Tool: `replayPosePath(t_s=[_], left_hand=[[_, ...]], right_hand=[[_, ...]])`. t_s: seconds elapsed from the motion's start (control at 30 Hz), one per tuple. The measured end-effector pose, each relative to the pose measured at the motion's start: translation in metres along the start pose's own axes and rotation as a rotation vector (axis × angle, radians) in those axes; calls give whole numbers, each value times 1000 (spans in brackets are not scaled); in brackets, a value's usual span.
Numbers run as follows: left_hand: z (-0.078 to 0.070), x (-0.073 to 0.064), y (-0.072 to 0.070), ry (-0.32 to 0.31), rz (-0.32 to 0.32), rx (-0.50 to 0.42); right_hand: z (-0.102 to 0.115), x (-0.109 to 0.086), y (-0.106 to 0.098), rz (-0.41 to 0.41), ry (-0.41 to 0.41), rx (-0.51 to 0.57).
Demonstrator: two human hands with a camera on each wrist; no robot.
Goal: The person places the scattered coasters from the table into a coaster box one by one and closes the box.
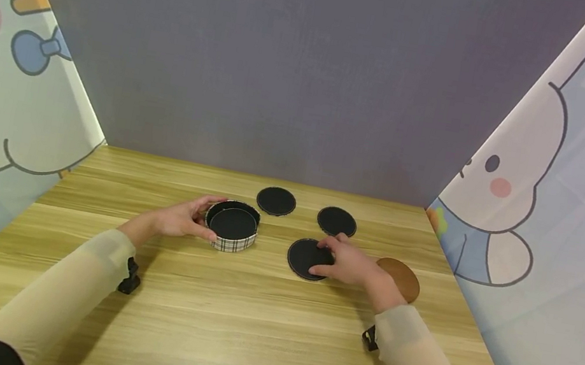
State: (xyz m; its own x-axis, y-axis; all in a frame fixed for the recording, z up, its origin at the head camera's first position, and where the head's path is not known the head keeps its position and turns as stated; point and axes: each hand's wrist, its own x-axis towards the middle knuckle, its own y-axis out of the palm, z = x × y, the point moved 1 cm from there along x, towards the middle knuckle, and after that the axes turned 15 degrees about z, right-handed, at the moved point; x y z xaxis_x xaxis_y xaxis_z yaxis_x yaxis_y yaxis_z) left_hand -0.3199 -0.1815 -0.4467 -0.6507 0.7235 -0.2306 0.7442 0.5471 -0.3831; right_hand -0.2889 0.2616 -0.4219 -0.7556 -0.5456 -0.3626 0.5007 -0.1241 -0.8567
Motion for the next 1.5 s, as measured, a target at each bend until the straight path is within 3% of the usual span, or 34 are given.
replayPosePath(t_s=[0.23,0.53,0.83,1.5], left_hand=[[0,-1,0,5,-1,7],[-1,-1,1,2,-1,-9],[1,0,0,4,-1,-20],[-1,-1,1,6,-3,-17]], right_hand=[[1,2,3,-1,5,19],[2,3,6,54,-126,-15],[1,4,6,78,-107,50],[1,11,4,24,-130,-20]])
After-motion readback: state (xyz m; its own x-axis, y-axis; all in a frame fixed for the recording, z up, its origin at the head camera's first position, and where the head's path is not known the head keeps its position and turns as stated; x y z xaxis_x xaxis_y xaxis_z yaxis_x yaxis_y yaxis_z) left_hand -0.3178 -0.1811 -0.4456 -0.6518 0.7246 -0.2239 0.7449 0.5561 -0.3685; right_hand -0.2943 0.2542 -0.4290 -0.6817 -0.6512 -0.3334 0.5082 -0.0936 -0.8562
